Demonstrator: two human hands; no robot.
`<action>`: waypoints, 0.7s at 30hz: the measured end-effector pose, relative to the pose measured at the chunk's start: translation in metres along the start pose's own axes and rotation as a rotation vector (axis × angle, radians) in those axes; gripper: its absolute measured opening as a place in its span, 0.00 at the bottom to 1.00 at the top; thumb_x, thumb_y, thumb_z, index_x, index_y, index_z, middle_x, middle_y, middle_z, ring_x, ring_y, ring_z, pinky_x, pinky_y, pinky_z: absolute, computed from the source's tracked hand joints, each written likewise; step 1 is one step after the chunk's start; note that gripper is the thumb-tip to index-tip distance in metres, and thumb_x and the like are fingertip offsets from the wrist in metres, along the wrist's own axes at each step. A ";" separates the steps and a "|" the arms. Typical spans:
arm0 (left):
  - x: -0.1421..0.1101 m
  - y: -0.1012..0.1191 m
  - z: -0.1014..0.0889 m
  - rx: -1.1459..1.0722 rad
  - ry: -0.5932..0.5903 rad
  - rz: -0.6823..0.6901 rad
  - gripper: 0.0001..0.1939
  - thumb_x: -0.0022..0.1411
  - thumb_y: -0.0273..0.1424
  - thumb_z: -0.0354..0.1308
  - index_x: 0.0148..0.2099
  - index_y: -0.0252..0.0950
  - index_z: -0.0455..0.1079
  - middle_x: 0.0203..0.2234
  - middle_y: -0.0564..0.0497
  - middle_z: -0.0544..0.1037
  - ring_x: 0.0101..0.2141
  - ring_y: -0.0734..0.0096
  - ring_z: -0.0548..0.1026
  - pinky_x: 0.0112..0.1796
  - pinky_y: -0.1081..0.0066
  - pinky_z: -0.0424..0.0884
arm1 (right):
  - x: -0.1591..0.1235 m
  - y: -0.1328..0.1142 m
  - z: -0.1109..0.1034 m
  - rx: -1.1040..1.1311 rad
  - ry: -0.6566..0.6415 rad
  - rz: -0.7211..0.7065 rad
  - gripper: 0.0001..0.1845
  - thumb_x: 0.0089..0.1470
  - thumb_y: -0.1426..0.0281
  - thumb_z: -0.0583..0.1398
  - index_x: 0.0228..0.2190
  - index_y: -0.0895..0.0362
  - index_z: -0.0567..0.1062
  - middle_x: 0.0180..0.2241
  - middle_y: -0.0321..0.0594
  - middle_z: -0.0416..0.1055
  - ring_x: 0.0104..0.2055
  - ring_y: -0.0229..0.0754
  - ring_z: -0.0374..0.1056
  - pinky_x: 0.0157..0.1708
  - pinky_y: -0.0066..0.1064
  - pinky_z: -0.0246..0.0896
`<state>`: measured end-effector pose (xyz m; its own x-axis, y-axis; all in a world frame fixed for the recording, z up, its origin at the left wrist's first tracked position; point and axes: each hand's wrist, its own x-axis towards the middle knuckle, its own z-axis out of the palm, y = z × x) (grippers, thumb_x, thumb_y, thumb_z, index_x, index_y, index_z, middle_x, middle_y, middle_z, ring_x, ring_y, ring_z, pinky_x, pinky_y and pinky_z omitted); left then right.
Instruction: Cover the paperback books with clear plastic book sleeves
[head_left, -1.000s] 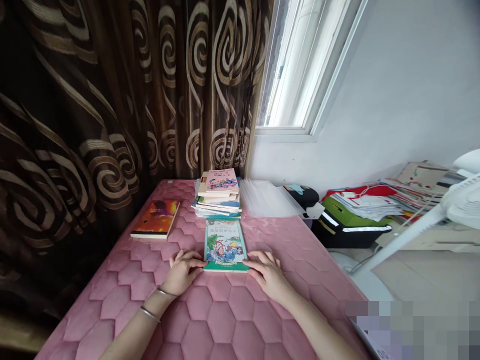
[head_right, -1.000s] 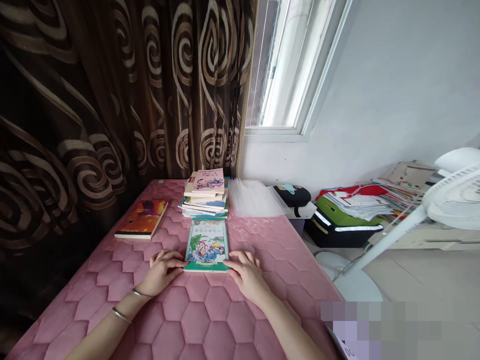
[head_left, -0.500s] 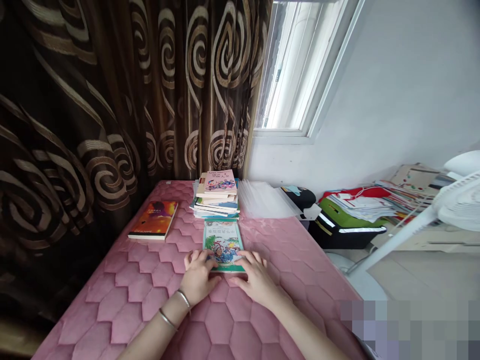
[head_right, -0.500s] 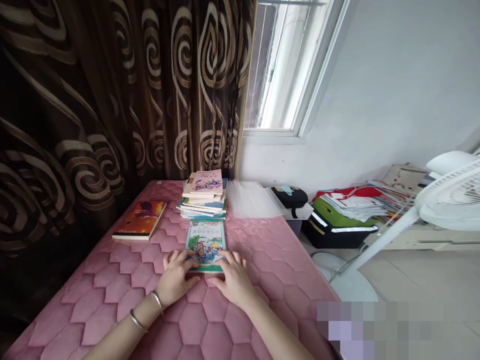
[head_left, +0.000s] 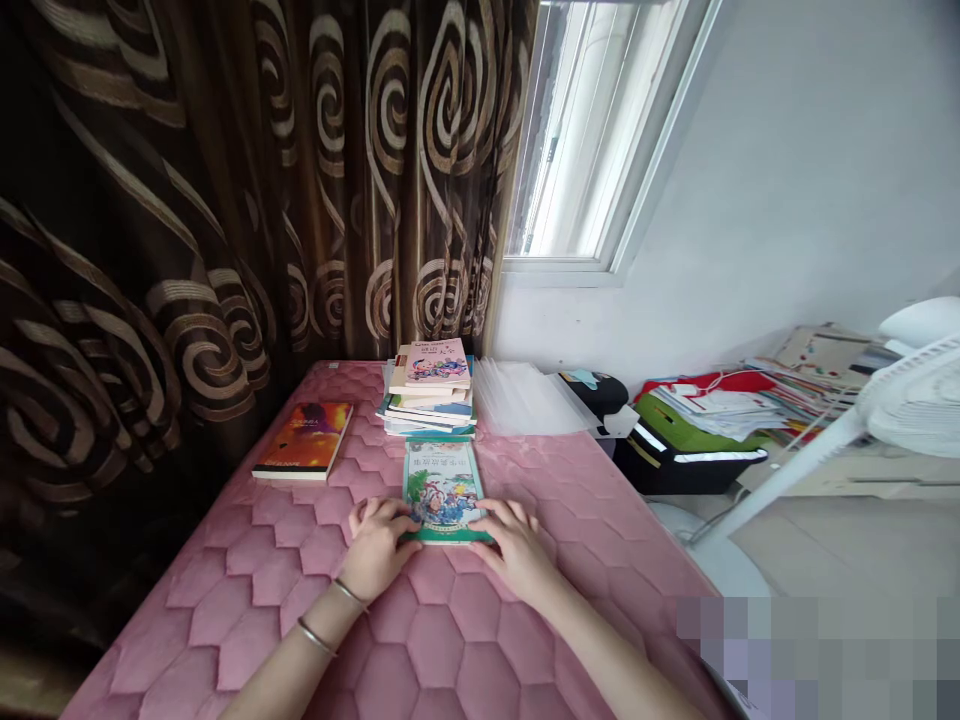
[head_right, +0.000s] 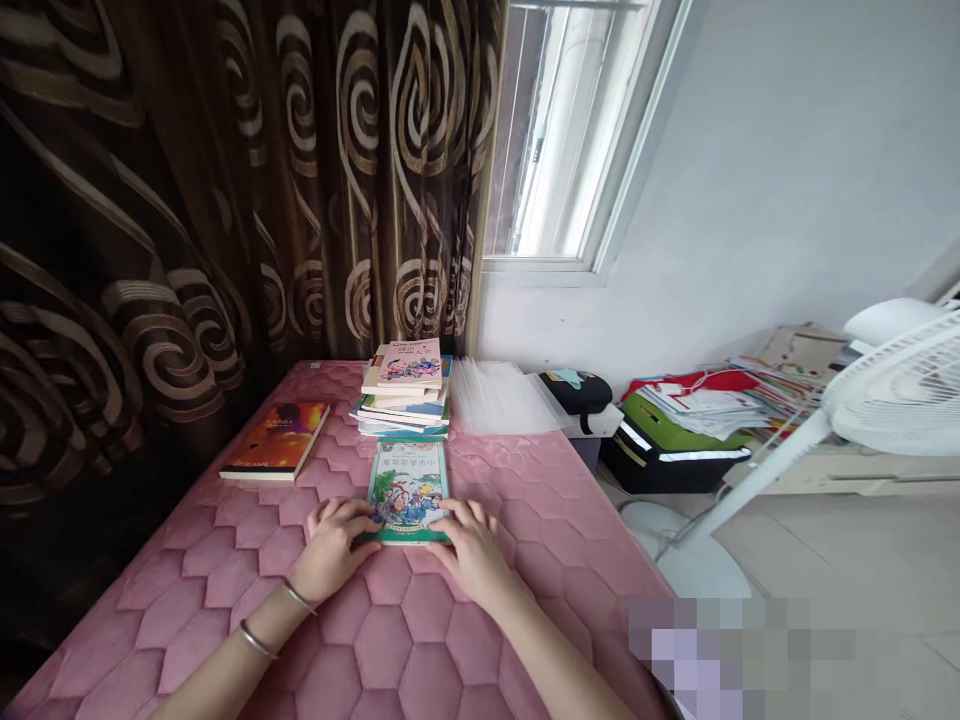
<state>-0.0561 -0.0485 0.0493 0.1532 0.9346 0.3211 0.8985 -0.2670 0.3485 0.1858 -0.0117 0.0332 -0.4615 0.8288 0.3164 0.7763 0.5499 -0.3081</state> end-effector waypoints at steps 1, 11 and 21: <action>-0.002 -0.006 -0.003 0.007 -0.002 -0.016 0.08 0.56 0.32 0.62 0.39 0.48 0.76 0.44 0.53 0.76 0.48 0.58 0.66 0.50 0.50 0.52 | -0.002 0.006 -0.002 0.006 -0.009 0.007 0.09 0.57 0.64 0.58 0.40 0.44 0.75 0.53 0.38 0.66 0.52 0.50 0.58 0.46 0.43 0.56; -0.010 -0.025 -0.010 0.038 -0.039 0.009 0.12 0.59 0.29 0.58 0.43 0.51 0.75 0.46 0.54 0.75 0.48 0.61 0.65 0.49 0.53 0.54 | -0.008 0.028 -0.005 0.090 -0.098 0.005 0.17 0.59 0.67 0.53 0.47 0.38 0.73 0.55 0.36 0.64 0.55 0.50 0.57 0.50 0.47 0.56; 0.014 0.023 -0.012 0.280 -0.120 0.294 0.18 0.57 0.39 0.62 0.49 0.41 0.70 0.49 0.47 0.73 0.51 0.57 0.66 0.56 0.47 0.51 | 0.030 0.026 -0.014 0.133 -0.133 -0.082 0.13 0.60 0.63 0.53 0.42 0.44 0.75 0.58 0.35 0.61 0.58 0.48 0.57 0.56 0.49 0.50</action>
<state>-0.0375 -0.0442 0.0722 0.4518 0.8532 0.2606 0.8838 -0.4679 -0.0004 0.1976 0.0259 0.0470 -0.5800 0.7824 0.2267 0.6746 0.6174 -0.4046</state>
